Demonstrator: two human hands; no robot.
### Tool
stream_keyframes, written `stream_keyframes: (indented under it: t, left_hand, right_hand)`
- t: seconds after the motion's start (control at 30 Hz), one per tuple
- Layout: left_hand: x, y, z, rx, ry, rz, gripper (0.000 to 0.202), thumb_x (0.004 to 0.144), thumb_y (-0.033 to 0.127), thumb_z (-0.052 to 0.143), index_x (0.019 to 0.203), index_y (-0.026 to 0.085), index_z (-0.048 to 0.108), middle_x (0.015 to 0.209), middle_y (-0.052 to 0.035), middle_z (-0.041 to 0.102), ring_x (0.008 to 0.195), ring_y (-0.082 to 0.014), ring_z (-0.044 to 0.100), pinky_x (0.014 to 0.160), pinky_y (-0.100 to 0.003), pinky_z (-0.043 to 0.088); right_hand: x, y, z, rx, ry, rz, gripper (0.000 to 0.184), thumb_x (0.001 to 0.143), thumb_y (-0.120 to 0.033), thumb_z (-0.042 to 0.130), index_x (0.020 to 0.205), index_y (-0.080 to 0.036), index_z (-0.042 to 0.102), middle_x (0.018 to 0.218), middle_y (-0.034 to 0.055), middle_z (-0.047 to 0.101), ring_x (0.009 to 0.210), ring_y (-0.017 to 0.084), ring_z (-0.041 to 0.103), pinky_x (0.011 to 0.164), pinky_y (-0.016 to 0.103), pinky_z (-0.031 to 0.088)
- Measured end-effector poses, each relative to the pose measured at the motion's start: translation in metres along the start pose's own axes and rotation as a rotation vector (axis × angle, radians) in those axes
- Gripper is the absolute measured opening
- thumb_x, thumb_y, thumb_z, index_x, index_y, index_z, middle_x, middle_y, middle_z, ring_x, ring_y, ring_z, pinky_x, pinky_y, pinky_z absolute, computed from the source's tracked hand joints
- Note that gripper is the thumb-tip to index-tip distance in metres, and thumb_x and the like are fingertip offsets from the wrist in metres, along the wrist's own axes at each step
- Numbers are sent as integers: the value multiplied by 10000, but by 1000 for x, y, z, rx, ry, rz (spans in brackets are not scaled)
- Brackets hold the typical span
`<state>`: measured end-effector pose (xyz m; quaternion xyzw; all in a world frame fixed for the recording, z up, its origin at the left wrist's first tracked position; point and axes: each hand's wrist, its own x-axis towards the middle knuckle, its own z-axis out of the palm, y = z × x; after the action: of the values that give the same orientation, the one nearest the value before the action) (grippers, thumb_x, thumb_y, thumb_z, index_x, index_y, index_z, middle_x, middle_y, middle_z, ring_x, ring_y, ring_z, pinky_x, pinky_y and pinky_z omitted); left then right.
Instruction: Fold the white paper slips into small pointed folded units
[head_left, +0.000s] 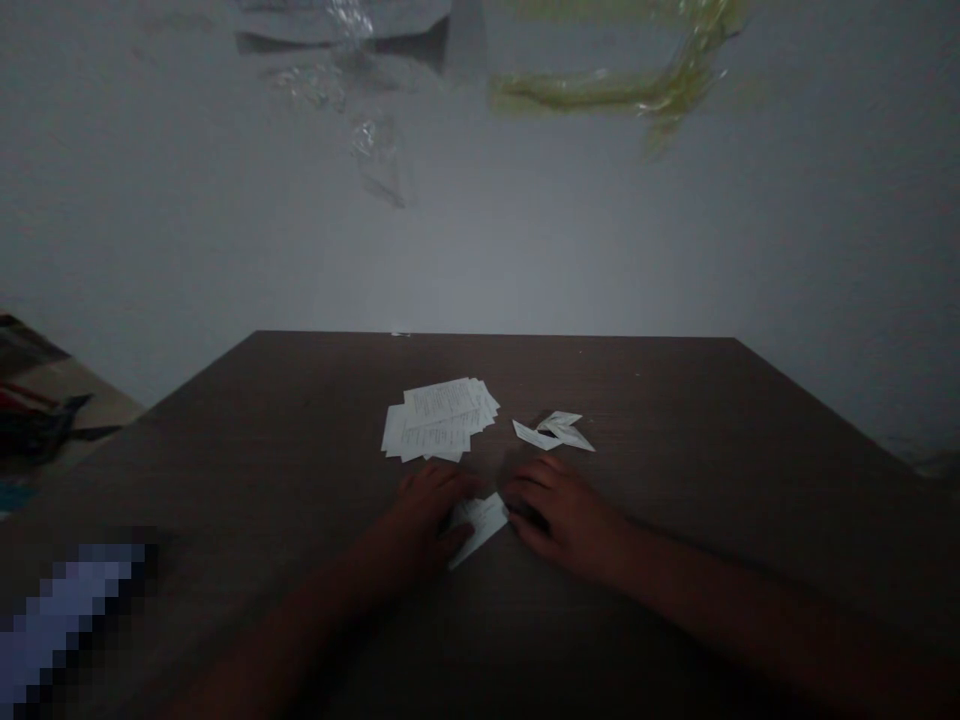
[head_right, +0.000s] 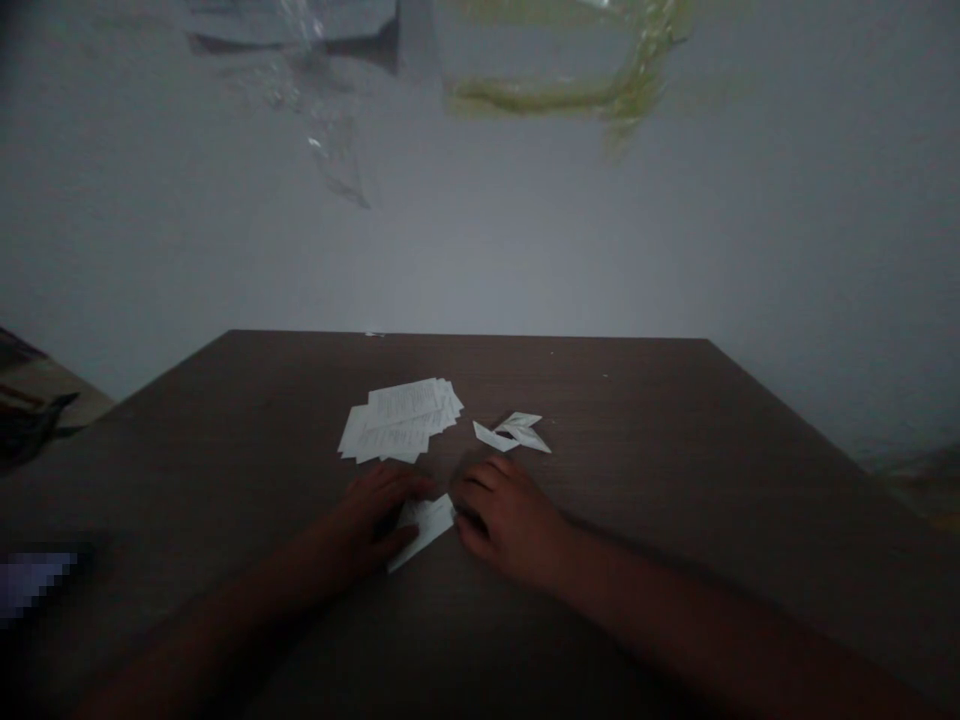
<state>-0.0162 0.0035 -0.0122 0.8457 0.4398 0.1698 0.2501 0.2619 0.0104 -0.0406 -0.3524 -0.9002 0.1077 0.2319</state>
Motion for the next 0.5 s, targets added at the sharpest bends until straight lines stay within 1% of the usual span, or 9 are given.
stream_keyframes:
  t: [0.13,0.23,0.33,0.43,0.5]
  left_hand:
    - [-1,2,-3,-60,-39,-10,444,912,86,709,1316,269,711,1383,-93,736,1376,-345,656,1213,-566,534]
    - [-3,4,-3,-134,-56,12,420,903,87,698,1277,279,693,1327,-70,736,1291,-314,688,1138,-499,585]
    - [-6,7,-3,-210,-74,52,379,947,90,629,1267,283,694,1296,-58,735,1175,-269,722,1058,-435,619]
    - [-7,12,-5,-241,-71,112,362,999,110,580,1287,279,719,1287,-57,739,1117,-249,739,1001,-392,636]
    - [-7,15,-7,-218,-56,128,370,1037,124,550,1325,272,728,1304,-65,744,1128,-251,743,997,-382,636]
  right_hand:
    - [1,-1,-1,56,-7,57,207,1032,-280,787,1208,-172,792,1263,154,772,1238,349,673,1076,557,598]
    - [2,-1,0,147,-23,64,225,1003,-317,853,1190,-200,810,1286,134,777,1250,339,685,1094,558,582]
    - [2,-3,3,263,-2,62,170,965,-283,896,1108,-228,821,1210,87,789,1197,301,719,1077,523,582]
    - [1,-6,6,404,64,64,66,987,-239,842,999,-238,778,1066,36,774,1044,236,750,949,412,616]
    - [1,-9,7,474,161,64,76,1014,-216,772,960,-241,725,990,19,754,942,209,747,841,351,617]
